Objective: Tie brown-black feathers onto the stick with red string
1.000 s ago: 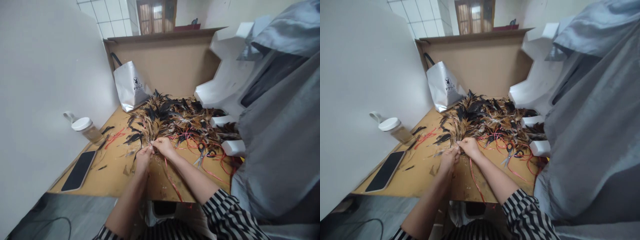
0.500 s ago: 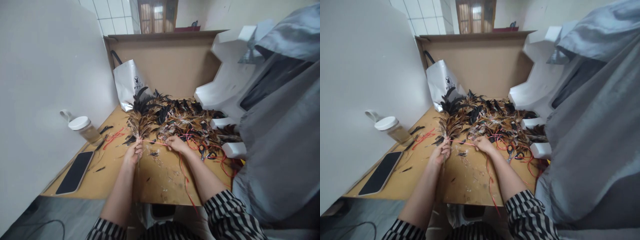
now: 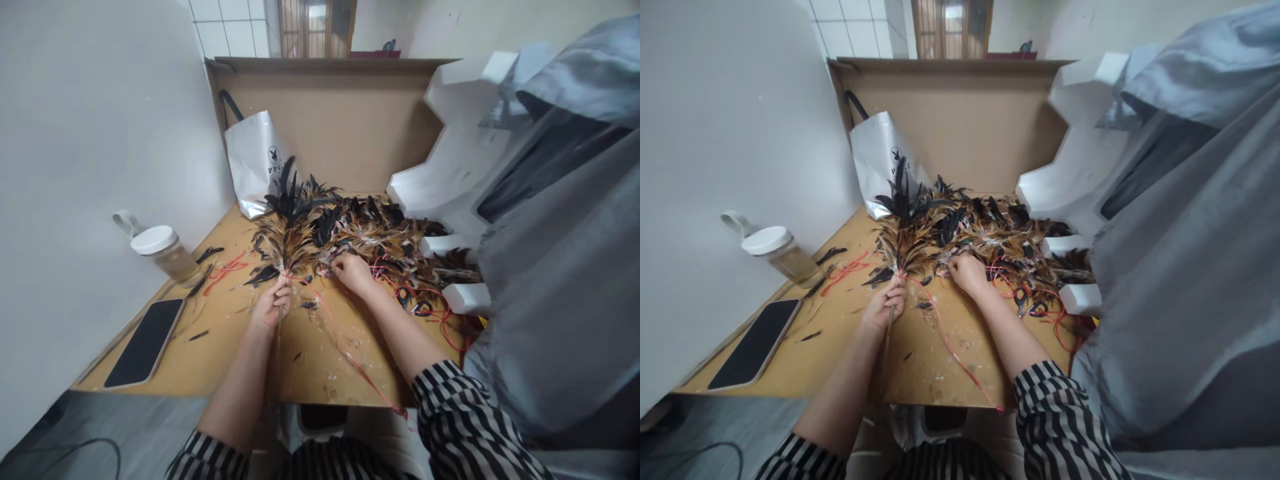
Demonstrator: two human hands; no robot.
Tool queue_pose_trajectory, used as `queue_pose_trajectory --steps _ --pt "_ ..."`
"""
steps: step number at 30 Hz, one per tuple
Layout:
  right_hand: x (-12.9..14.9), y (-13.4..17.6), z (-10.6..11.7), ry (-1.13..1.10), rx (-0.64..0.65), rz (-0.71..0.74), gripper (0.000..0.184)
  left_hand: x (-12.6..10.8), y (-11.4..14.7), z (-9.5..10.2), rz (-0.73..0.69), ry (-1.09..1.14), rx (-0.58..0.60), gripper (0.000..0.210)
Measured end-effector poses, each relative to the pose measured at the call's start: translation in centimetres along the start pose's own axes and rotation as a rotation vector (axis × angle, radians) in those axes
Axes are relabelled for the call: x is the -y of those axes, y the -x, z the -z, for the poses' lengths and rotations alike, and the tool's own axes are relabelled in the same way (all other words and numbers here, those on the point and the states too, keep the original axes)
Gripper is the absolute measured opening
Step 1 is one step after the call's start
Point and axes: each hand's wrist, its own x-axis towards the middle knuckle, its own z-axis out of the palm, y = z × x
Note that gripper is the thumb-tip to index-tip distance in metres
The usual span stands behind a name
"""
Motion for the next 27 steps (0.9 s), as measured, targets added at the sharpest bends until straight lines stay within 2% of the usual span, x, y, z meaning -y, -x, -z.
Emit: queue_pose_trajectory --steps 6,9,11,12,14,16,18,20,22,25,27 --pt "2.6 -0.9 -1.4 0.167 0.122 0.065 0.023 0.3 0.2 -0.4 -0.003 -0.032 -0.037 0.021" --pt "3.1 -1.2 -1.4 0.239 0.219 0.09 0.024 0.3 0.1 -0.4 -0.007 -0.037 -0.038 0.021" --pt "3.0 -1.3 -1.0 0.215 0.224 0.102 0.022 0.3 0.1 -0.4 -0.012 -0.037 -0.039 0.02" --pt "2.8 -1.3 -0.7 0.144 0.186 0.107 0.02 0.2 0.1 -0.4 -0.015 -0.039 -0.04 0.02" --pt "2.2 -1.3 0.0 -0.151 0.034 0.086 0.019 0.2 0.1 -0.4 -0.019 -0.045 -0.034 0.019" --pt "1.3 -1.2 0.8 -0.588 -0.138 0.012 0.021 0.3 0.1 -0.4 -0.019 -0.056 -0.03 0.019" --pt "0.4 -0.8 1.4 -1.018 -0.229 -0.122 0.03 0.3 0.1 -0.4 -0.018 -0.066 -0.032 0.018" --pt "-0.4 -0.1 1.6 -1.347 -0.225 -0.246 0.037 0.4 0.1 -0.3 -0.012 -0.07 -0.035 0.017" --pt "-1.1 0.7 1.5 -1.569 -0.15 -0.318 0.036 0.4 0.1 -0.2 -0.005 -0.066 -0.028 0.016" --pt "-1.8 1.7 1.3 -1.763 -0.032 -0.368 0.03 0.4 0.0 -0.1 0.008 -0.062 -0.024 0.017" --pt "-2.1 2.0 1.2 -1.805 -0.01 -0.392 0.03 0.4 0.0 0.0 0.013 -0.058 -0.026 0.018"
